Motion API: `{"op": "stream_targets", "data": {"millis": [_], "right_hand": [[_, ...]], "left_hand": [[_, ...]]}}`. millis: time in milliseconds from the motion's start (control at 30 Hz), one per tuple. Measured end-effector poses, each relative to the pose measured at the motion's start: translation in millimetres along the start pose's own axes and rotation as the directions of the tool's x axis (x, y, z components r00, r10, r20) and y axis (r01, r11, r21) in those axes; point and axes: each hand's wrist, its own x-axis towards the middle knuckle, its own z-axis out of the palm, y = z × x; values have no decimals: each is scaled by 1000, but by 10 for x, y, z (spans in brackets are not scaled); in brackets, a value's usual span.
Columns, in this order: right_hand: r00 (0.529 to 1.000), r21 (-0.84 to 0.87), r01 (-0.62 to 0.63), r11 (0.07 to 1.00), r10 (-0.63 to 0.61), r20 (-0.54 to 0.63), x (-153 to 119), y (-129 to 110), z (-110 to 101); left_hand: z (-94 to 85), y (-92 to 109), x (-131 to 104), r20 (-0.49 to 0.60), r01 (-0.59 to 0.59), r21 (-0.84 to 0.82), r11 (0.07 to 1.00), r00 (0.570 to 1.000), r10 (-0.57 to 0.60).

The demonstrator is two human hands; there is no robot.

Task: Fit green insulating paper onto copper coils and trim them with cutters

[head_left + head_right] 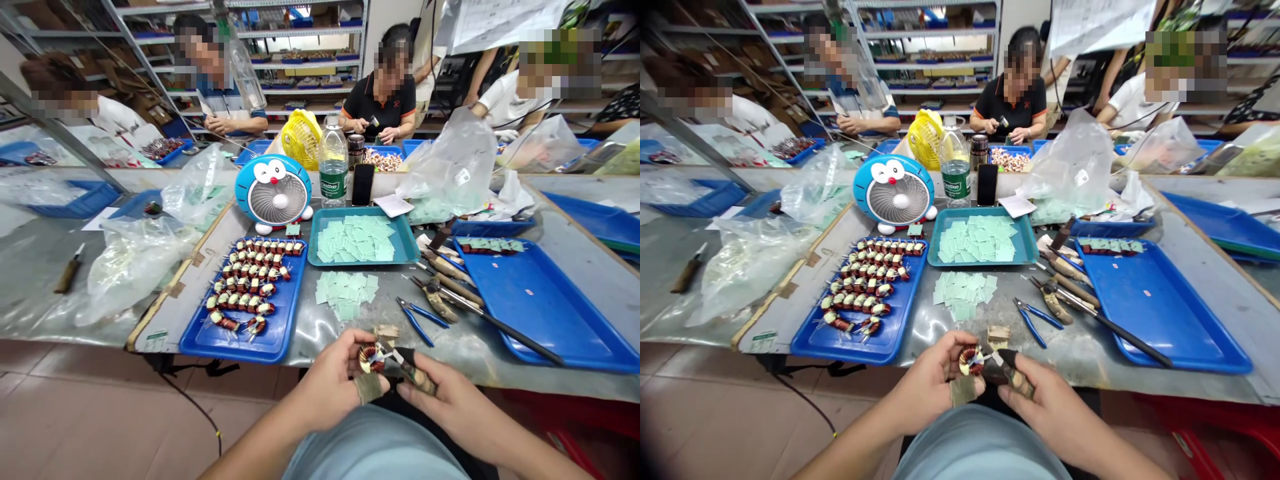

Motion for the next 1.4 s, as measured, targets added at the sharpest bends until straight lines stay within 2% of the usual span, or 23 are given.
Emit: {"op": "stream_targets", "data": {"millis": [300,567,700,800,867,933,1000,1067,1133,1267,1400], "right_hand": [[999,86,-27,996,25,24,-19,42,-48],[996,106,-87,991,88,-4,-72,250,63],[994,164,-105,981,110,-21,-106,237,125],[993,192,-113,975,116,-4,-139,174,136],[993,204,-115,972,121,-17,-157,146,134],[988,147,-117,982,130,-82,-167,146,135],[978,-6,-121,993,118,-170,-170,171,144],[969,-172,-123,977,81,-233,-172,205,151],[966,-271,-129,954,59,-254,-176,232,144],[958,-289,-165,943,84,-274,-190,234,109],[969,-302,-135,944,62,-241,-196,187,122]], "left_hand": [[31,98,3,-56,45,-77,996,997,-50],[9,19,7,-93,9,-127,992,995,-21],[-13,-53,34,-137,-30,-316,948,991,-14],[-24,-142,26,-66,7,-559,829,996,-53],[-14,-208,9,-6,55,-649,759,997,-77],[12,-261,-8,27,97,-681,726,994,-108],[46,-289,-18,46,132,-698,704,989,-140],[75,-292,-16,35,132,-675,726,988,-148],[90,-284,-4,6,87,-629,773,994,-107],[94,-291,34,-27,-25,-548,836,1000,13],[108,-350,60,-69,-73,-501,862,997,45]]}}
